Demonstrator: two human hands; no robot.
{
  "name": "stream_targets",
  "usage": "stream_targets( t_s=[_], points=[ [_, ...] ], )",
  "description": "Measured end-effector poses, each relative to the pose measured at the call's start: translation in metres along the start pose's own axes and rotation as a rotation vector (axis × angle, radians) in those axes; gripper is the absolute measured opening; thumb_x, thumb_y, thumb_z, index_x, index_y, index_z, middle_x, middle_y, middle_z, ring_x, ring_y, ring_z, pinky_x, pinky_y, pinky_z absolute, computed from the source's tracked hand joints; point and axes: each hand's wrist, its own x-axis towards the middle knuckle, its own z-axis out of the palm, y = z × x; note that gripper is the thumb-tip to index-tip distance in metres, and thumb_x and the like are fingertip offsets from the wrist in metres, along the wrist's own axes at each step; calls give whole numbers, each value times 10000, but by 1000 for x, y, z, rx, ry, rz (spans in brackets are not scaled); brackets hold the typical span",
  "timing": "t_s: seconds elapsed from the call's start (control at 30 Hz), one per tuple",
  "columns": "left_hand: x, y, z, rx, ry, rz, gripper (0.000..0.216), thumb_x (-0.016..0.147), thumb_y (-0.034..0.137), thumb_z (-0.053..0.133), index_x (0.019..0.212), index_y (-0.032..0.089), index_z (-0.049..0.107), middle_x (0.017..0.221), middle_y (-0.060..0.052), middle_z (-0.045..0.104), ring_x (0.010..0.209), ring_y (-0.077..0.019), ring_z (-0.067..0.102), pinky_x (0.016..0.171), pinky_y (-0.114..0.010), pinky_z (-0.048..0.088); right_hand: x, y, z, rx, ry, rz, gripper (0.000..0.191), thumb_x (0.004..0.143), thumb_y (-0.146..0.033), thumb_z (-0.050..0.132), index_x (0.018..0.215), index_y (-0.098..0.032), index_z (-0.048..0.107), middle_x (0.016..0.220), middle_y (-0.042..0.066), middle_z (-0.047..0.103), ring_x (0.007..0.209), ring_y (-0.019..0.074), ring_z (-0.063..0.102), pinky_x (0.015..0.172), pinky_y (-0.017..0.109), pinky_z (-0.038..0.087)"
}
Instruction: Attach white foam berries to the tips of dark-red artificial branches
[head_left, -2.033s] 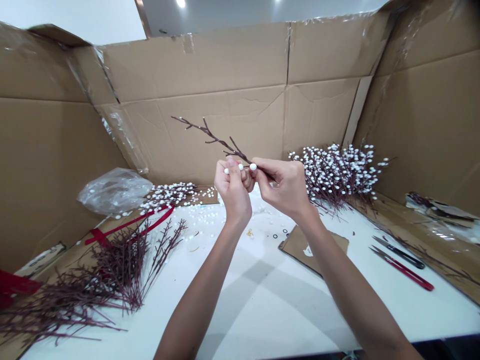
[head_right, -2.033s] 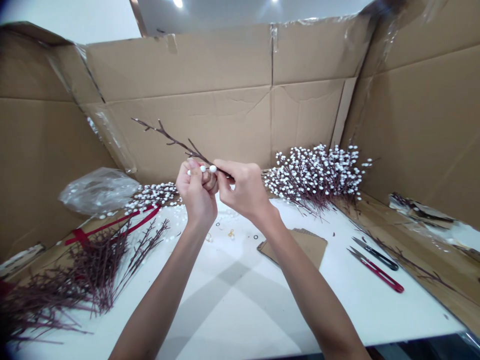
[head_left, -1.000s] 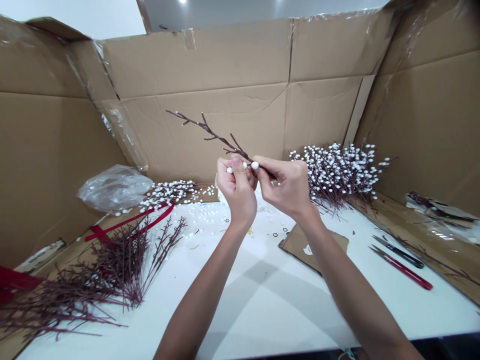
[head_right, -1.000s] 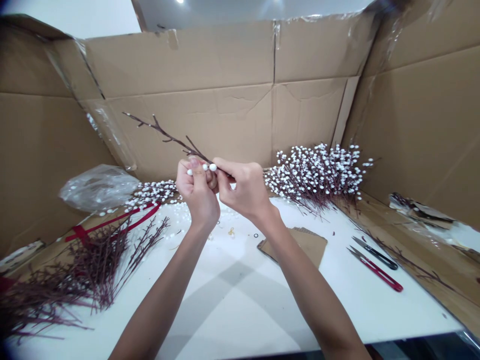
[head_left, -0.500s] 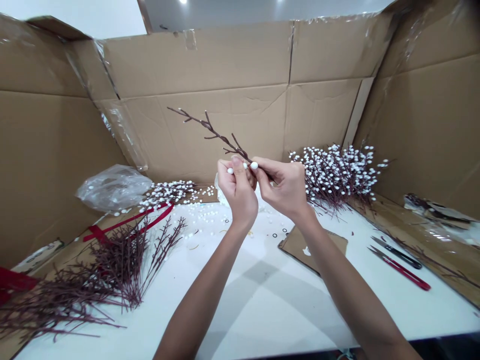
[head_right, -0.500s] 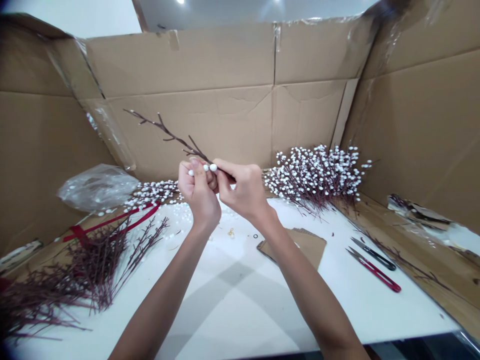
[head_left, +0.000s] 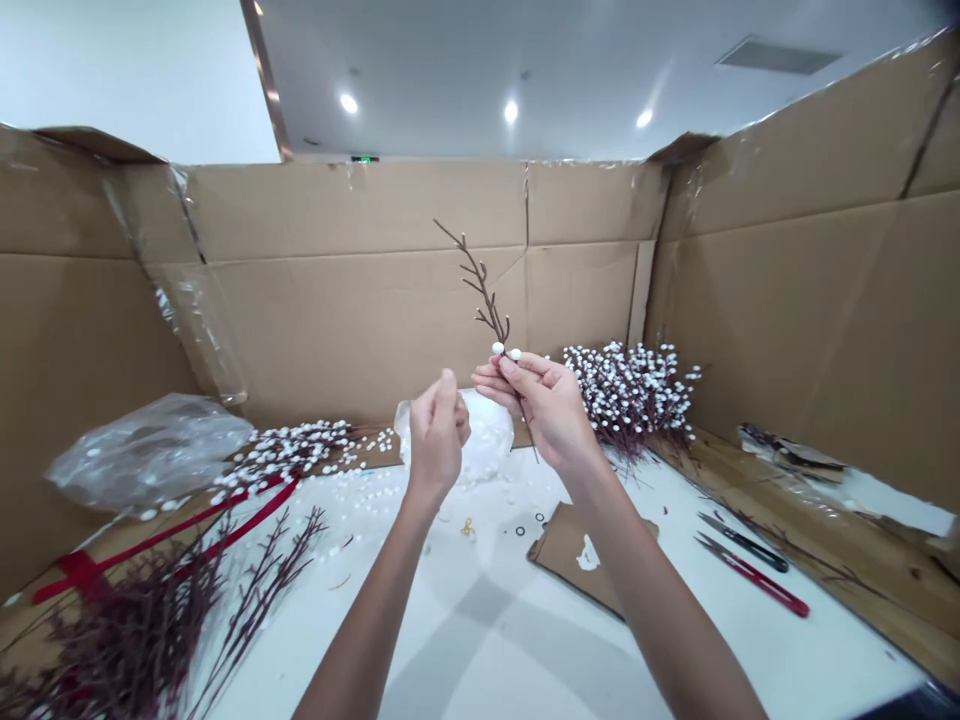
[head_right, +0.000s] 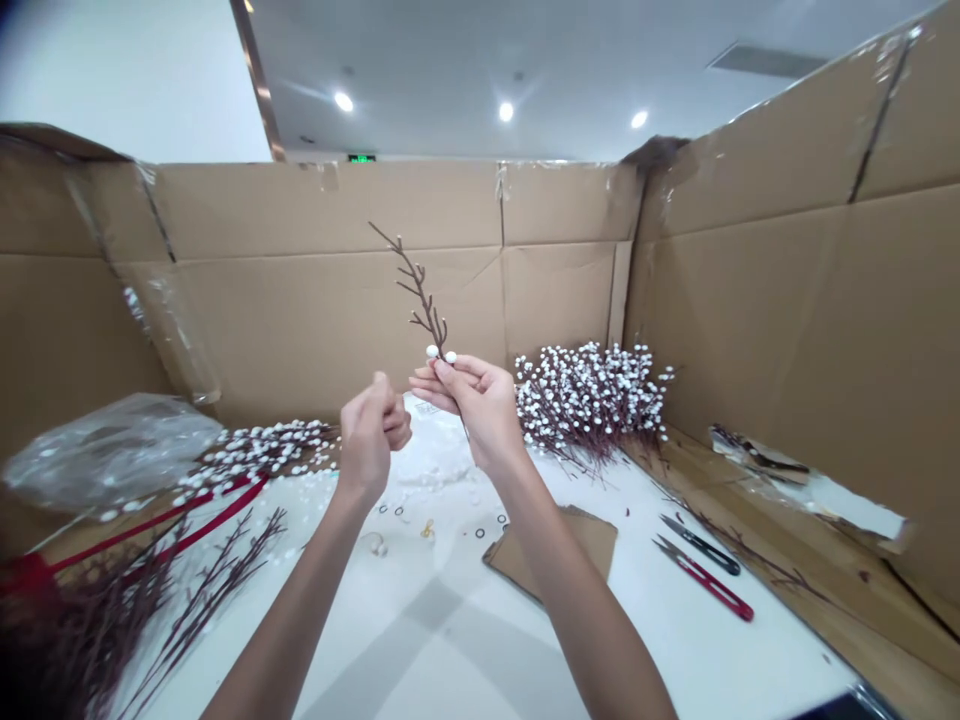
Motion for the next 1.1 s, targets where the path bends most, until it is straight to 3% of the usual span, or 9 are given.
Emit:
stream_targets(
  t_s=[0.17, 0.27, 0.4, 0.57, 0.7, 0.83, 0.97, 1.1],
  points=[
    [-9, -12, 6, 433, -364, 46, 383, 860, 464, 452, 616, 182, 365, 552, 51, 305, 499, -79, 257, 448, -221, 204, 3, -2, -5, 135, 61, 40, 155, 659, -219, 753, 755, -139, 661, 762, 43, 731, 746, 142, 708, 804, 270, 567],
    [-14, -15, 12, 537, -475, 61, 371, 879, 437, 413, 618, 183, 345, 565, 48, 308, 530, -87, 259, 481, -234, 217, 3, -2, -3, 146, 96, 38, 153, 654, -199, 754, 754, -139, 656, 764, 38, 730, 750, 136, 707, 812, 255, 559],
    [-16, -18, 12, 500, -467, 46, 378, 903, 436, 341, 615, 192, 325, 546, 47, 323, 509, -91, 279, 489, -248, 223, -1, -6, 0, 37, 77, 57, 168, 654, -194, 752, 770, -136, 645, 801, 57, 733, 772, 145, 704, 871, 286, 538],
    [-15, -18, 7, 417, -489, -22, 396, 911, 467, 316, 627, 192, 344, 550, 47, 333, 503, -90, 294, 493, -248, 247, -2, -20, -14, -87, -149, 133, 361, 625, -157, 761, 957, -179, 622, 954, 76, 727, 933, 201, 682, 983, 399, 470],
    [-17, -13, 8, 446, -580, -44, 405, 924, 461, 286, 633, 189, 362, 569, 39, 356, 517, -96, 319, 512, -253, 270, 2, -30, -28, -46, -288, 161, 317, 687, -211, 714, 994, -192, 636, 1067, 71, 691, 994, 228, 655, 973, 453, 469],
    [-21, -11, 12, 520, -626, -25, 372, 931, 440, 283, 658, 195, 347, 601, 37, 356, 549, -109, 327, 548, -261, 288, 4, -33, -28, -47, -195, 110, 224, 731, -296, 687, 930, -195, 661, 969, 55, 701, 936, 202, 654, 916, 435, 508],
    [-24, -13, 16, 537, -664, -22, 363, 930, 446, 275, 675, 200, 356, 615, 29, 369, 561, -124, 332, 552, -269, 286, 0, -30, -20, -120, -29, 5, 167, 696, -271, 727, 823, -186, 661, 851, 37, 696, 819, 138, 643, 825, 327, 540],
    [-25, -16, 17, 569, -693, 3, 370, 927, 455, 277, 673, 202, 368, 629, 20, 400, 569, -129, 354, 560, -269, 289, -2, -28, -16, -121, -4, -60, 163, 656, -252, 758, 763, -191, 652, 798, 17, 685, 781, 125, 637, 779, 294, 541]
  ],
)
